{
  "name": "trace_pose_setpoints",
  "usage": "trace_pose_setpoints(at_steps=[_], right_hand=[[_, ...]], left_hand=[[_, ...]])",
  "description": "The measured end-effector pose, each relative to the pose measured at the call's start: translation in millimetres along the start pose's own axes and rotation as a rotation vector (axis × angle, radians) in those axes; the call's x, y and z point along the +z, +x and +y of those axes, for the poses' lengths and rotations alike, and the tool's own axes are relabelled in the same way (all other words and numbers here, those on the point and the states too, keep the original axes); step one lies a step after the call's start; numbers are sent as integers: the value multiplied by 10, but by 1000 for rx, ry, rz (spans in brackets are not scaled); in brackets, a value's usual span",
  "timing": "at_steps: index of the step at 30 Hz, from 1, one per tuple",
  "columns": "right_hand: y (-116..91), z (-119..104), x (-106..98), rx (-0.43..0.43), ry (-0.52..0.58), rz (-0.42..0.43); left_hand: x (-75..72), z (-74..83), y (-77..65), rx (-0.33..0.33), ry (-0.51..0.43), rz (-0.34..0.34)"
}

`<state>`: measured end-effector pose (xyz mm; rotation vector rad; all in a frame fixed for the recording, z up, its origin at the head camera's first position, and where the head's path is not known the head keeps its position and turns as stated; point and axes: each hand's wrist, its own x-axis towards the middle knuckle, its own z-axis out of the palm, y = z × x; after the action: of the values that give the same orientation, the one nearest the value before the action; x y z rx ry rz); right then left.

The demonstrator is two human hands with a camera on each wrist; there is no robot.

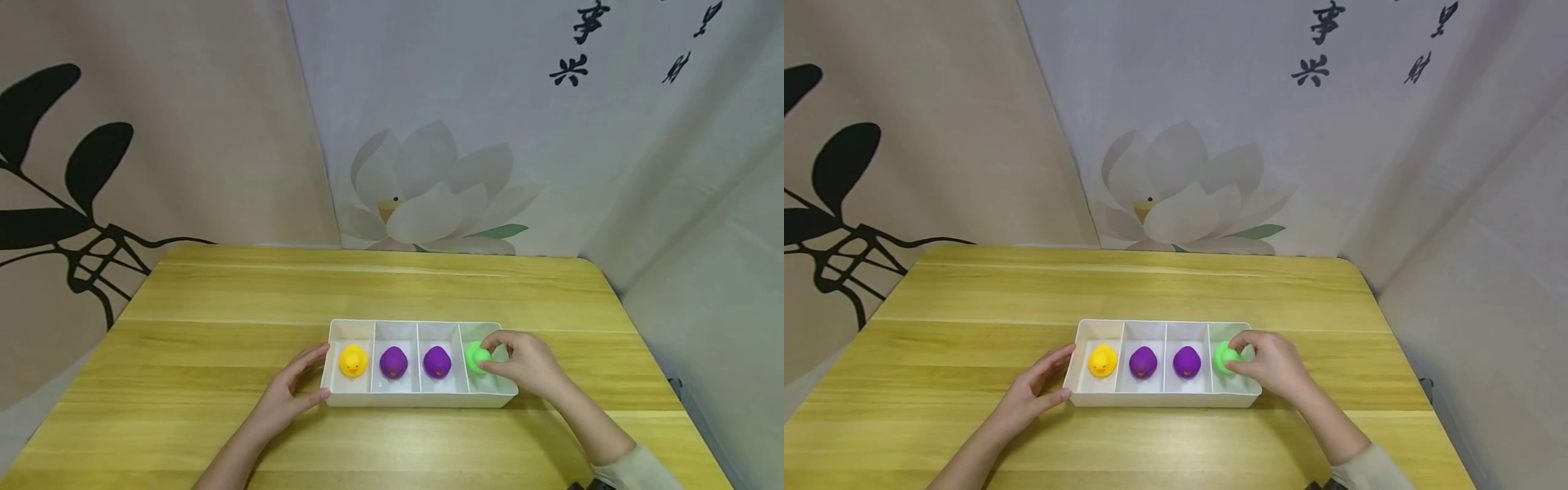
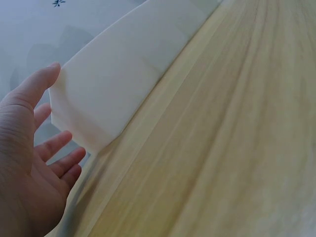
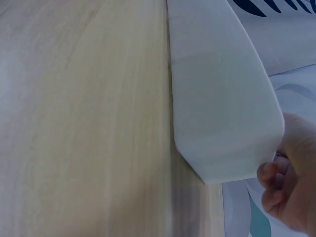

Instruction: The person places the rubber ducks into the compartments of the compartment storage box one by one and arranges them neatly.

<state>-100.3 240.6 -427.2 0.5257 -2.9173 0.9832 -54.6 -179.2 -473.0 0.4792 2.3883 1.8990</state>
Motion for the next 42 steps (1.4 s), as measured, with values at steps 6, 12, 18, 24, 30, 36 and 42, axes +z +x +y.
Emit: trace_pose_setpoints(at_steps=[6, 12, 18, 24, 30, 36, 42], right_hand=[[22, -36, 10, 14, -58, -32], [48, -55, 11, 37, -119, -70], [69, -74, 6, 46, -169, -100], [69, -86, 3, 39, -185, -105], [65, -80, 1, 37, -184, -99], [50, -81, -14, 20, -177, -82], [26, -98, -40, 6, -158, -69]], left_hand=[[2, -23, 9, -7, 1, 1], [2, -5, 12, -15, -4, -2], [2, 0, 9, -19, 0, 6], [4, -16, 10, -7, 12, 14], [1, -18, 13, -10, -1, 7], [4, -6, 14, -20, -8, -1], [-2, -5, 13, -15, -2, 5]])
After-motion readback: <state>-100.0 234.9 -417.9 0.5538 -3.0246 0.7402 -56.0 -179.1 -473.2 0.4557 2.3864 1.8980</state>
